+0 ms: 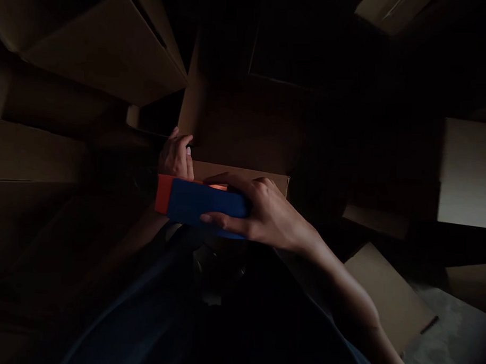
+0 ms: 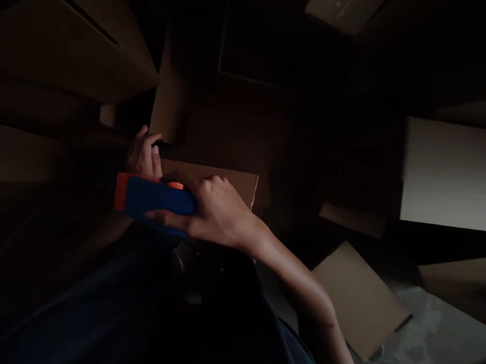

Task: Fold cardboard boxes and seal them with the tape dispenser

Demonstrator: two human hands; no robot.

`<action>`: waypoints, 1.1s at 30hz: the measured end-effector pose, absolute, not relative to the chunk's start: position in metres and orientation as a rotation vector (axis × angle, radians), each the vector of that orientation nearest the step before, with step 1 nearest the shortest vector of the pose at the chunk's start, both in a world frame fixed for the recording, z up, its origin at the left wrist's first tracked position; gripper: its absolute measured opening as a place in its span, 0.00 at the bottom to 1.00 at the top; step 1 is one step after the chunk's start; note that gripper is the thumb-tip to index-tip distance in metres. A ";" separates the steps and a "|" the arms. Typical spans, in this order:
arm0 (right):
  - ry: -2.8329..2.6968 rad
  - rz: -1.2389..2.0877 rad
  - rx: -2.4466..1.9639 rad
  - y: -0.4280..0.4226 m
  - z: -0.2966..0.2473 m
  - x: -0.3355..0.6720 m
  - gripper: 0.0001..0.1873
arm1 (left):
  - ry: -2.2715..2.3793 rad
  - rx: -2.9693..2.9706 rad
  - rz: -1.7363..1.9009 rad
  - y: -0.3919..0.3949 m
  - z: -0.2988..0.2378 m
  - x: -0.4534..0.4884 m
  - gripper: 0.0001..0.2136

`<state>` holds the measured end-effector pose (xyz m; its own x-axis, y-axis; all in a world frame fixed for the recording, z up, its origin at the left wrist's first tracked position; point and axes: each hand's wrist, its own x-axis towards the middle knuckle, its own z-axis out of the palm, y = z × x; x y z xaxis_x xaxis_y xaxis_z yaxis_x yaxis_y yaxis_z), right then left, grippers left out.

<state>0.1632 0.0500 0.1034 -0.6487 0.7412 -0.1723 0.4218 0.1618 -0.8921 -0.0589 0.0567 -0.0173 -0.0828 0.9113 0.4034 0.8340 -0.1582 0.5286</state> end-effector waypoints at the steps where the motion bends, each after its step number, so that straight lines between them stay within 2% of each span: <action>1: -2.077 1.547 -1.127 0.051 0.102 0.164 0.27 | 1.939 2.048 1.063 0.057 -0.018 -0.060 0.17; 8: -1.892 1.634 -1.297 0.046 0.101 0.169 0.26 | 1.974 2.050 0.784 0.059 -0.019 -0.066 0.15; 16: -1.910 1.705 -1.325 0.042 0.105 0.171 0.21 | 1.991 2.120 0.689 0.060 -0.015 -0.066 0.12; 23: -1.775 1.759 -1.292 0.038 0.104 0.183 0.21 | 1.985 2.082 0.562 0.059 -0.004 -0.065 0.11; 33: -1.739 1.713 -1.442 0.031 0.114 0.194 0.18 | 1.952 1.977 0.704 0.057 -0.006 -0.068 0.13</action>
<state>0.1941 0.0308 0.1138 -0.4478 0.7918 -0.4154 0.4271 -0.2188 -0.8773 -0.0676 0.0567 -0.0058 -0.0287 0.9887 0.1475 0.8550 -0.0522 0.5160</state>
